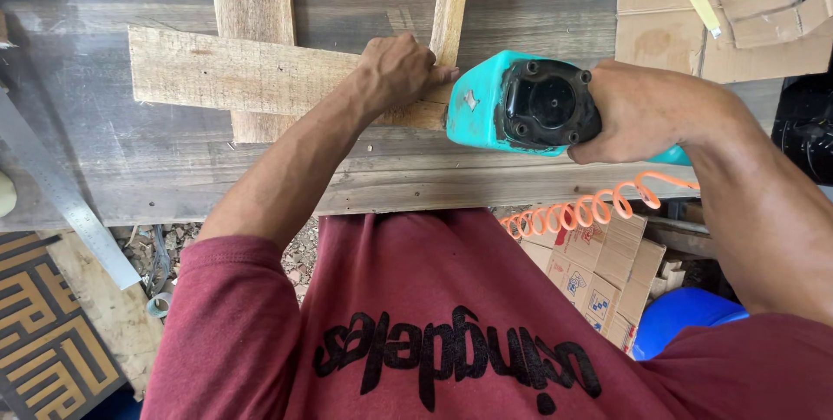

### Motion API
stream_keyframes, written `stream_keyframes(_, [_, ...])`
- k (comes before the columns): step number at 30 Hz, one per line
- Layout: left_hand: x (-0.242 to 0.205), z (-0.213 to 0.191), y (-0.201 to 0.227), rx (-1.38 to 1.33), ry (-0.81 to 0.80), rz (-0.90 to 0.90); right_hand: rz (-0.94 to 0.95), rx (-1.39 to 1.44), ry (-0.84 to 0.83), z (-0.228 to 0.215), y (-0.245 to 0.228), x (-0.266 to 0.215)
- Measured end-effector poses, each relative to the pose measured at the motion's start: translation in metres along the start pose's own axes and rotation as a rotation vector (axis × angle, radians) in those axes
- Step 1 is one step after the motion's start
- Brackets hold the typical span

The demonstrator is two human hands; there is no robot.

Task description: The person assembles a rectangular wooden frame on a workbench. They position wooden planks to form the frame's sides and crossbars, then use a teal pneumatic nail gun to fasten the joints. The person repeatedly aligns the wood and drives nails into the corners and intersections to secure the structure.

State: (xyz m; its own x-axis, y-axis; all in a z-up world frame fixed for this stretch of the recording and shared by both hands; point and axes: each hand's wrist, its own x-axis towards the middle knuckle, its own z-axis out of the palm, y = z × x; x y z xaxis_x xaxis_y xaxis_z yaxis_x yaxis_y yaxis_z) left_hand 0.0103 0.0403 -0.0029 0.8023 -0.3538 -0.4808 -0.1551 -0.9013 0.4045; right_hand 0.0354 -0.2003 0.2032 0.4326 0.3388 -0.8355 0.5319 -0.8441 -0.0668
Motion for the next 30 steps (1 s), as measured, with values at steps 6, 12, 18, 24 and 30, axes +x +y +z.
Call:
stream_keyframes(6, [0.003,0.001,0.003,0.014,0.013,0.004,-0.013,-0.024,0.005,0.001,0.007,0.001])
stream_keyframes(12, [0.004,0.002,0.003,0.029,0.006,0.012,-0.055,-0.039,-0.012,0.002,0.008,0.001])
stream_keyframes(18, [0.002,0.004,-0.002,0.011,0.022,0.002,0.062,-0.075,-0.052,-0.009,-0.021,-0.010])
stream_keyframes(24, [-0.005,0.003,-0.004,-0.040,0.063,0.033,0.042,-0.083,-0.036,-0.007,-0.020,-0.008])
stream_keyframes(30, [-0.002,0.010,-0.004,-0.006,0.101,0.047,0.002,-0.018,0.012,0.002,-0.016,-0.012])
